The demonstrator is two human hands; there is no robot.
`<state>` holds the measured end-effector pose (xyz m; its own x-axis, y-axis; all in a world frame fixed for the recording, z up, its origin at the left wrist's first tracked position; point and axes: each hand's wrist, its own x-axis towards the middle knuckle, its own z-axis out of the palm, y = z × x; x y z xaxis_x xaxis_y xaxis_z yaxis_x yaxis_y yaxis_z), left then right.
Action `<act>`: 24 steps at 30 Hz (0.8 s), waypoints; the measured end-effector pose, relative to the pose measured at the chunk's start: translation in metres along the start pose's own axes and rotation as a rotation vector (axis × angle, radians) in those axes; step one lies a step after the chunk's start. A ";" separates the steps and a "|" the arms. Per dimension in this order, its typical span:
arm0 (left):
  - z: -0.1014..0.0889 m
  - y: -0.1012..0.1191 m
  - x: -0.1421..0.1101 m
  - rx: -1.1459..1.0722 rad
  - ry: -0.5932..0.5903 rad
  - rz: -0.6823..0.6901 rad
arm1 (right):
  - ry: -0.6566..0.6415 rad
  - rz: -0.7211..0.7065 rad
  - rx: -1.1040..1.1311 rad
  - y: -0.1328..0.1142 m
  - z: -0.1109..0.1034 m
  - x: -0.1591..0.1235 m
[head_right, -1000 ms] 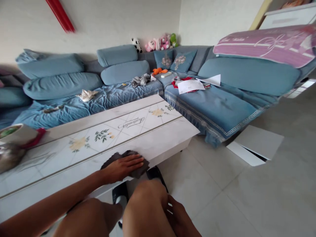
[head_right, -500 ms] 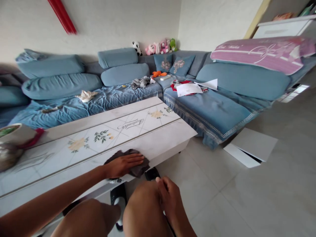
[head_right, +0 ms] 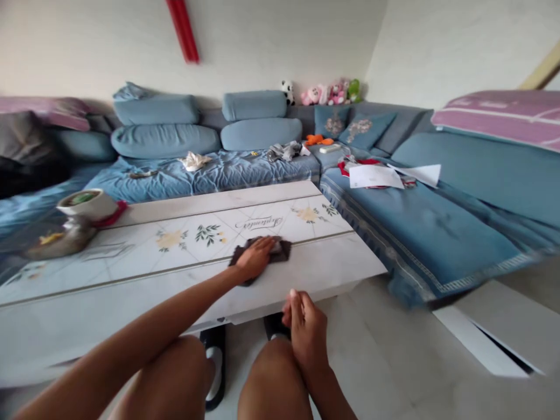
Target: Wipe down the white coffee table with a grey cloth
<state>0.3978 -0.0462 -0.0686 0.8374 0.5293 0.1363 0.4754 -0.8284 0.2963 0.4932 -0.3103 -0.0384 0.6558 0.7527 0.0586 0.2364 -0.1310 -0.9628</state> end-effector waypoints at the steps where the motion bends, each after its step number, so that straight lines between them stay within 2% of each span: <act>1: 0.002 0.017 0.017 -0.024 -0.025 0.013 | 0.033 -0.122 -0.044 -0.001 0.010 0.014; 3: 0.004 0.041 0.035 -0.115 -0.071 0.058 | 0.088 -0.347 -0.142 0.002 0.032 0.044; 4: 0.003 0.046 0.036 -0.189 -0.082 0.093 | 0.113 -0.413 -0.205 0.006 0.044 0.059; 6: -0.003 0.038 0.020 -0.358 -0.051 0.155 | 0.153 -0.416 -0.384 0.016 0.069 0.086; 7: -0.009 0.025 0.003 -0.429 -0.003 0.159 | 0.165 -0.370 -0.495 0.020 0.081 0.097; 9: -0.026 -0.022 -0.043 -0.483 0.126 0.060 | 0.160 -0.262 -0.710 0.025 0.107 0.112; 11: -0.049 -0.084 -0.104 -0.399 0.234 -0.168 | 0.083 -0.243 -0.843 0.022 0.136 0.118; 12: -0.063 -0.118 -0.137 -0.317 0.270 -0.311 | 0.013 -0.282 -0.865 0.017 0.153 0.118; 15: -0.105 -0.207 -0.228 -0.016 0.291 -0.709 | -0.321 -0.517 -0.792 -0.009 0.210 0.102; 18: -0.138 -0.263 -0.284 0.166 0.268 -0.906 | -0.688 -0.722 -0.650 -0.032 0.258 0.072; 20: -0.148 -0.284 -0.300 0.232 0.236 -0.950 | -0.840 -0.820 -0.580 -0.032 0.269 0.059; 21: -0.148 -0.292 -0.302 0.257 0.216 -0.963 | -0.870 -0.860 -0.557 -0.026 0.266 0.058; 22: -0.146 -0.298 -0.303 0.267 0.205 -0.970 | -0.866 -0.887 -0.544 -0.016 0.256 0.061; 24: -0.137 -0.308 -0.302 0.256 0.212 -0.975 | -0.767 -0.881 -0.558 0.010 0.220 0.086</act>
<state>-0.0383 0.0739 -0.0715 0.0038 0.9932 0.1162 0.9867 -0.0225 0.1607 0.3944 -0.1055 -0.1010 -0.4047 0.8739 0.2692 0.7630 0.4850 -0.4273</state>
